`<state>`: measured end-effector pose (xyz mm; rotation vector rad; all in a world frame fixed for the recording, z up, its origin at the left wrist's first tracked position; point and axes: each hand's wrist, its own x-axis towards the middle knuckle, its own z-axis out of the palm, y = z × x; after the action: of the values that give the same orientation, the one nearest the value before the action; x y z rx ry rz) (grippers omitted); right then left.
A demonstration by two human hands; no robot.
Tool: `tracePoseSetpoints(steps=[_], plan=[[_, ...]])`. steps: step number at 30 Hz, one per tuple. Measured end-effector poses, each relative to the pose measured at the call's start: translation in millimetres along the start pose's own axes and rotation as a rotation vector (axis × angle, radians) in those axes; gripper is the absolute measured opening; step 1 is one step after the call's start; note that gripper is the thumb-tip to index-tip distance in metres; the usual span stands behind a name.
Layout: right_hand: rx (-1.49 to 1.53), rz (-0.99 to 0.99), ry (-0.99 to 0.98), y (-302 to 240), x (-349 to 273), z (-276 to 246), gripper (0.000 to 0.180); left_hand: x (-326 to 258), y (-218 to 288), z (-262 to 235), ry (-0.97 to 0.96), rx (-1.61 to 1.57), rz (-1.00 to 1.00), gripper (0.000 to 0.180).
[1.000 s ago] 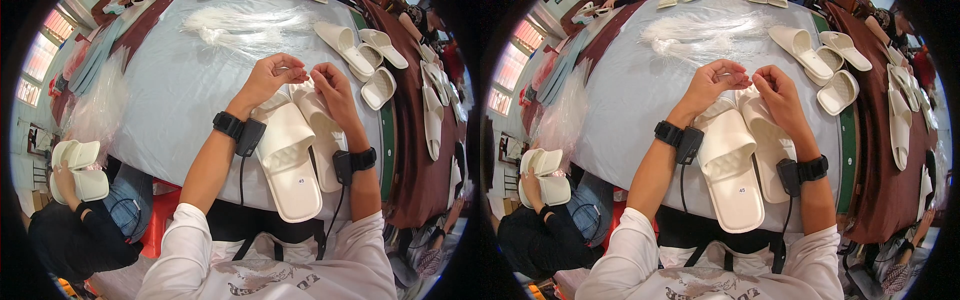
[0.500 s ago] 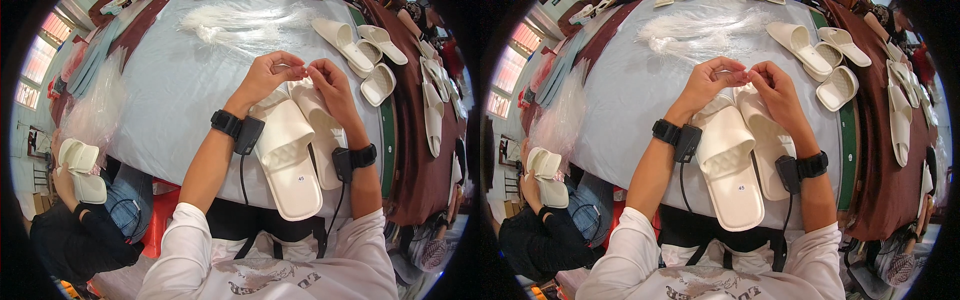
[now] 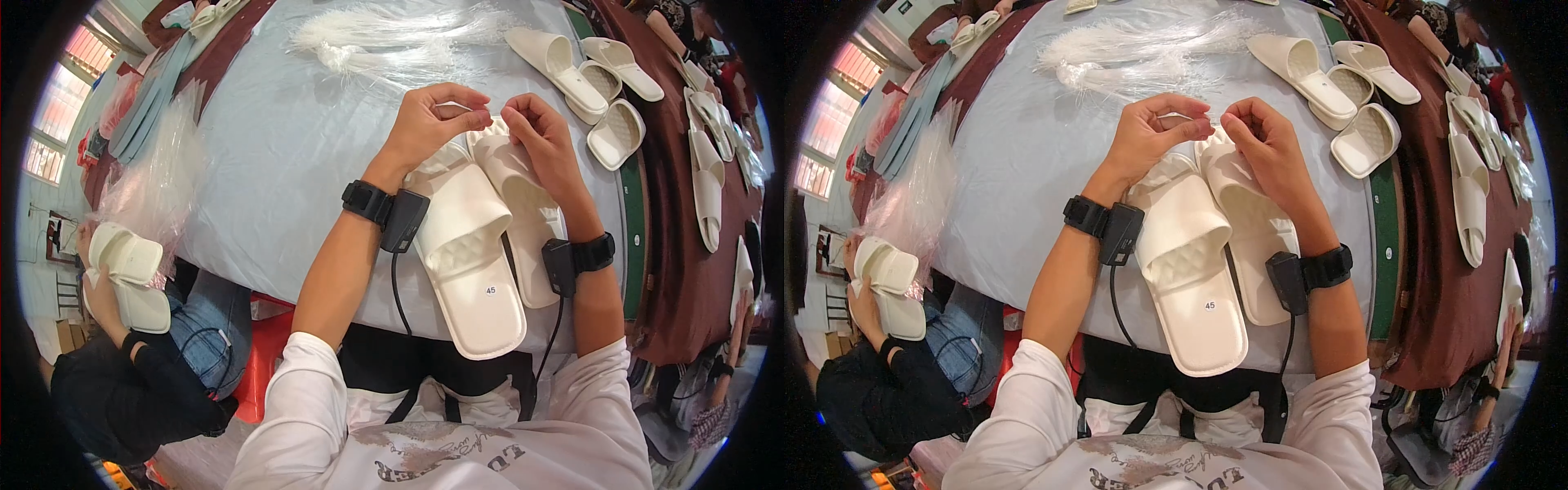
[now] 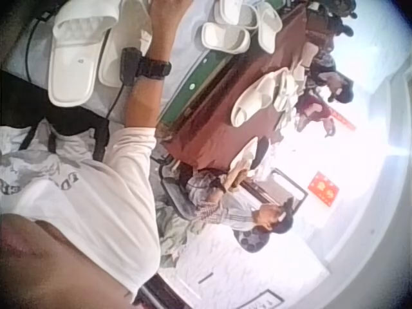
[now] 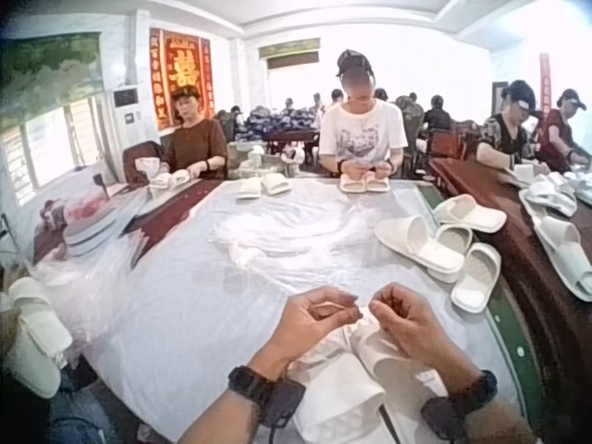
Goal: Assembling and inspecting white plastic slippers at a factory production table.
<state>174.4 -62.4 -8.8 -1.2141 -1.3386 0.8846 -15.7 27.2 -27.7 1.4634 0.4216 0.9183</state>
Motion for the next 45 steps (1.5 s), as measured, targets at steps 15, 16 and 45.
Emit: tracePoseSetpoints(steps=[15,16,45], plan=[[0.005,0.000,0.014,1.0,-0.4,0.1,0.018,0.6,1.1,0.2,0.021,-0.015,0.013,0.028],[0.013,-0.005,0.005,1.4,-0.1,0.2,0.019,0.4,1.2,-0.4,0.019,-0.012,0.013,0.027],[-0.020,-0.037,-0.014,0.2,-0.1,1.7,0.018,1.3,0.1,3.2,-0.025,-0.063,-0.018,0.019]])
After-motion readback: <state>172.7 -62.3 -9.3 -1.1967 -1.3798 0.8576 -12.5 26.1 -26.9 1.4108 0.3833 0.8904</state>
